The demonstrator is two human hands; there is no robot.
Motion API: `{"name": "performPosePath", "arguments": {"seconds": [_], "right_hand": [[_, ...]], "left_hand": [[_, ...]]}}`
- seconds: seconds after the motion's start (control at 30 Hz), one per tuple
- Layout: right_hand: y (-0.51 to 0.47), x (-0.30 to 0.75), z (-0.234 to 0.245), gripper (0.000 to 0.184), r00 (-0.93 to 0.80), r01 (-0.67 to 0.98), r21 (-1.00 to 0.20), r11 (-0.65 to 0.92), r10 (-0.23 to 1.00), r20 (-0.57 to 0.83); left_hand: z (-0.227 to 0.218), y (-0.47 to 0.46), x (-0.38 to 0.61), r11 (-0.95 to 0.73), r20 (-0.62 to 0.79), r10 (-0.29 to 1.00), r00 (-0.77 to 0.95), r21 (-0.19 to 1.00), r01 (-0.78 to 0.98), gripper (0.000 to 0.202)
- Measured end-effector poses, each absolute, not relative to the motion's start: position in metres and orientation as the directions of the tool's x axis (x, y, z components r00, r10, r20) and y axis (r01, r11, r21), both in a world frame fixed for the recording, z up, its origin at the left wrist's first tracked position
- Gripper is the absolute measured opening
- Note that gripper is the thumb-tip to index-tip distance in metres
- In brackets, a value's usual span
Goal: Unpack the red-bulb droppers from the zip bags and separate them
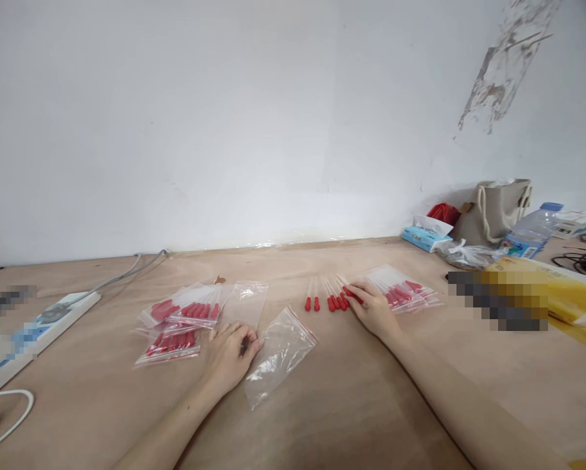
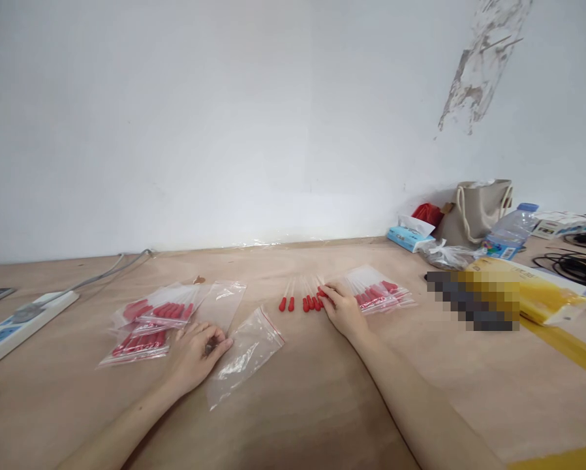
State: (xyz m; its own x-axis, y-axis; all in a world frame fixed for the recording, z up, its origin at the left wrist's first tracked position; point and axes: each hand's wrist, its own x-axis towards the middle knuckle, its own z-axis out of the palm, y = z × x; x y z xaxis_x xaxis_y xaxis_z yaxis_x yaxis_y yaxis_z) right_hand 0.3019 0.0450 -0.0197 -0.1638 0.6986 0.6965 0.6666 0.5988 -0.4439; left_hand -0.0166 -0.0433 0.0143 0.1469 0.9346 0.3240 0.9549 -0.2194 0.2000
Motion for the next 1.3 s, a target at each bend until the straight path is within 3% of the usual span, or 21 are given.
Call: {"name": "performPosePath", "arguments": {"seconds": [0.2,0.33,0.5,0.6,0.73,0.8,0.97,1.13,1.3], "right_hand": [[0.045,0.303,-0.022,0.031,-0.263,0.709,-0.379,0.595,0.722,0.64],[0.045,0.302,-0.022,0.034,-0.303,0.735,-0.325,0.596,0.717,0.628],[0.045,0.302,-0.023,0.039,-0.273,0.745,-0.345,0.571,0.732,0.624],[0.043,0.304,-0.024,0.043,-0.222,0.726,-0.405,0.556,0.746,0.628],[0.041,0.304,-0.021,0.043,-0.182,0.712,-0.46,0.53,0.772,0.608],[0.039,0.302,-0.02,0.038,-0.214,0.703,-0.445,0.555,0.762,0.612],[0.039,0.3,-0.019,0.032,-0.285,0.648,-0.441,0.621,0.735,0.615],[0.045,0.297,-0.02,0.031,-0.301,0.61,-0.476,0.634,0.741,0.601],[0.049,0.295,-0.02,0.029,-0.271,0.617,-0.501,0.606,0.762,0.588]], "left_hand": [[0.026,-0.033,-0.029,-0.049,0.389,0.92,-0.048,0.234,0.971,0.027],[0.039,-0.016,-0.042,0.1,0.376,0.912,-0.161,0.177,0.979,0.022],[0.041,-0.002,-0.039,0.161,0.44,0.889,-0.124,-0.047,0.986,0.025],[0.039,0.004,-0.023,0.073,0.568,0.823,-0.023,-0.066,0.995,0.028],[0.027,0.012,0.014,-0.442,0.475,0.807,0.351,0.091,0.893,0.031],[0.018,0.015,0.035,-0.561,0.42,0.792,0.443,0.214,0.8,0.028],[0.002,0.026,0.076,-0.548,0.382,0.826,0.414,0.371,0.75,0.027],[-0.002,0.045,0.095,-0.551,0.408,0.824,0.392,0.422,0.72,0.014],[-0.006,0.054,0.105,-0.545,0.443,0.825,0.35,0.46,0.701,0.015]]}}
